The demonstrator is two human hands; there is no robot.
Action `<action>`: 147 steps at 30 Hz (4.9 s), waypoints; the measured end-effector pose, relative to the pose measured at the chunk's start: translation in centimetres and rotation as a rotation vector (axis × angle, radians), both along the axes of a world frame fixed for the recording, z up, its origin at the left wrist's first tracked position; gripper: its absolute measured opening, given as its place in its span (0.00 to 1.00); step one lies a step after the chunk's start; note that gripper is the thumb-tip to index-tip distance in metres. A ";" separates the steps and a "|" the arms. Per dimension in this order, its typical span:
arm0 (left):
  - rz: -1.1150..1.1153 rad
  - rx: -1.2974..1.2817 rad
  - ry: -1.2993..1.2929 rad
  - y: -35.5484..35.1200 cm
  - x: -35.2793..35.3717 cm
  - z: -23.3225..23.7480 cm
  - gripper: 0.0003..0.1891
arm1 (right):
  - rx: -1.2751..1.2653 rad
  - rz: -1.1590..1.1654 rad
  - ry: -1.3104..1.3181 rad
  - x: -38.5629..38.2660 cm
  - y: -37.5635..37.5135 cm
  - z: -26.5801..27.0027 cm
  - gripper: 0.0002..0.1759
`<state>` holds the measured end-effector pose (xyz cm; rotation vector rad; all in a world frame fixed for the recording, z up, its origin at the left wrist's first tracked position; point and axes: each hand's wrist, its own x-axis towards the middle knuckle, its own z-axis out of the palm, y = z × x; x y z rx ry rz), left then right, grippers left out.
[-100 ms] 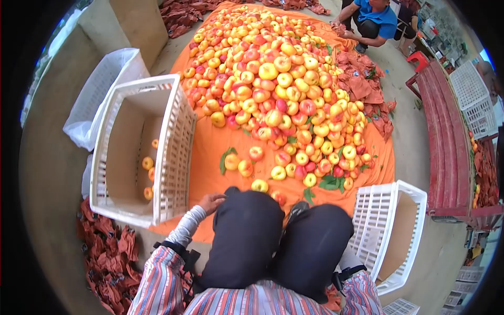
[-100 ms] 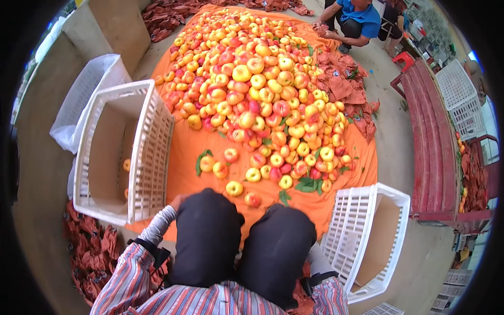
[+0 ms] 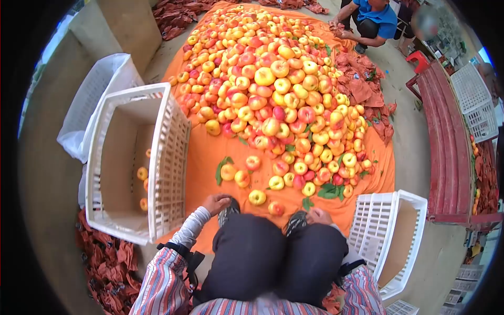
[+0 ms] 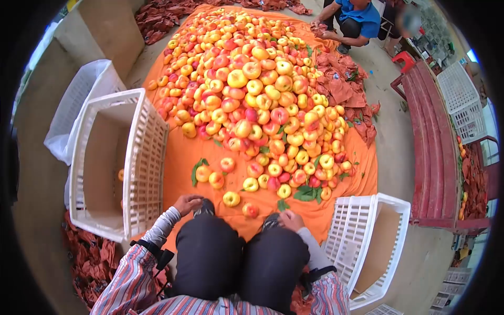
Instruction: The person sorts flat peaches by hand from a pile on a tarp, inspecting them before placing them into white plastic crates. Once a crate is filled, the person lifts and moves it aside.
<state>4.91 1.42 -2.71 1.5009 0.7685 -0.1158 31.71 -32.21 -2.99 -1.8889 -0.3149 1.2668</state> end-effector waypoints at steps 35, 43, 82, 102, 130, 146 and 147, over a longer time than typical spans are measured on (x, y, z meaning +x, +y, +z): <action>0.596 0.060 -0.339 8.1 27.6 -1.8 0.18 | 0.586 -0.364 0.499 12.6 31.3 6.1 0.19; 0.567 -0.292 -0.589 9.0 25.1 -3.3 0.23 | 0.358 0.176 -0.978 14.7 37.0 5.0 0.18; 0.558 -1.383 -0.673 5.3 14.2 0.8 0.24 | 0.422 0.100 -0.380 0.5 29.4 2.5 0.17; 1.279 -0.629 -0.305 15.3 -13.7 14.9 0.26 | -0.010 0.882 -1.389 4.4 35.6 0.8 0.25; 0.009 0.306 -0.037 5.7 15.5 -0.7 0.20 | 0.089 -0.166 0.189 6.9 22.2 0.4 0.20; 0.096 0.352 -0.066 2.1 16.7 -10.8 0.24 | -0.399 0.817 -0.788 4.3 31.9 -1.5 0.27; 0.117 0.240 -0.068 2.3 16.5 -11.7 0.21 | -0.344 0.829 -0.802 4.2 31.5 -1.3 0.26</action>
